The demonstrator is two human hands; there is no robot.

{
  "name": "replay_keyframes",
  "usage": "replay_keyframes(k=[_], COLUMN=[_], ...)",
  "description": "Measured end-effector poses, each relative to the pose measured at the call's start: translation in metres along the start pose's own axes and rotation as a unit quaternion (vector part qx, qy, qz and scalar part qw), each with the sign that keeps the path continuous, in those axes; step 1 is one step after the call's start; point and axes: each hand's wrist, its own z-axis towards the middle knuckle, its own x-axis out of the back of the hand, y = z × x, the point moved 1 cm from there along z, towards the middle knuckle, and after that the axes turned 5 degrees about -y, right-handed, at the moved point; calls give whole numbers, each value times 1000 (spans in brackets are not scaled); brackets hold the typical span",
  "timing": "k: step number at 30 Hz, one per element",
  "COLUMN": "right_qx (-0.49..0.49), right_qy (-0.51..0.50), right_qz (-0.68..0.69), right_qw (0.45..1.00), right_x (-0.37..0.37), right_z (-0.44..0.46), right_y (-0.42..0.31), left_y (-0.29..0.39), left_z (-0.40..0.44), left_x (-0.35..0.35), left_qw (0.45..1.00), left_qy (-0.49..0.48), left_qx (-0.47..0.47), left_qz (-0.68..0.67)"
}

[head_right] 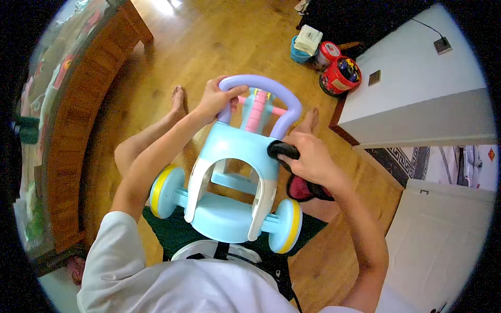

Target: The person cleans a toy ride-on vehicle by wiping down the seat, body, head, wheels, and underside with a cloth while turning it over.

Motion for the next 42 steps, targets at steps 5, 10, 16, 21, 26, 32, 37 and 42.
replay_keyframes(k=[5, 10, 16, 21, 26, 32, 37, 42], right_qx=[23, 107, 80, 132, 168, 152, 164, 1], right_qy=[44, -13, -29, 38, -28, -150, -116, -183], right_qz=[94, 79, 26, 22, -61, 25, 55, -46], right_qw=[994, 991, 996, 990, 983, 977, 978, 982], right_x=[-12, -22, -16, 8, -29, -19, 3, -28], right_z=[33, 88, 93, 107, 125, 111, 38, -50], right_y=[-9, -18, -28, -48, -56, -29, 15, 48], left_y=[1, -1, 5, -14, 1, -2, -5, -3], left_z=[-3, -2, -7, 3, -2, -3, -1, -2], left_x=[0, 1, -1, 9, 4, 8, 5, 6], left_qw=[1000, 999, 1000, 996, 999, 1000, 1000, 1000], left_qy=[5, 6, 5, 4, 1, -15, -15, -8], left_qx=[-8, -7, -9, -91, -38, -6, 3, 18], left_qz=[29, 37, 4, 5, 19, 15, -14, -10])
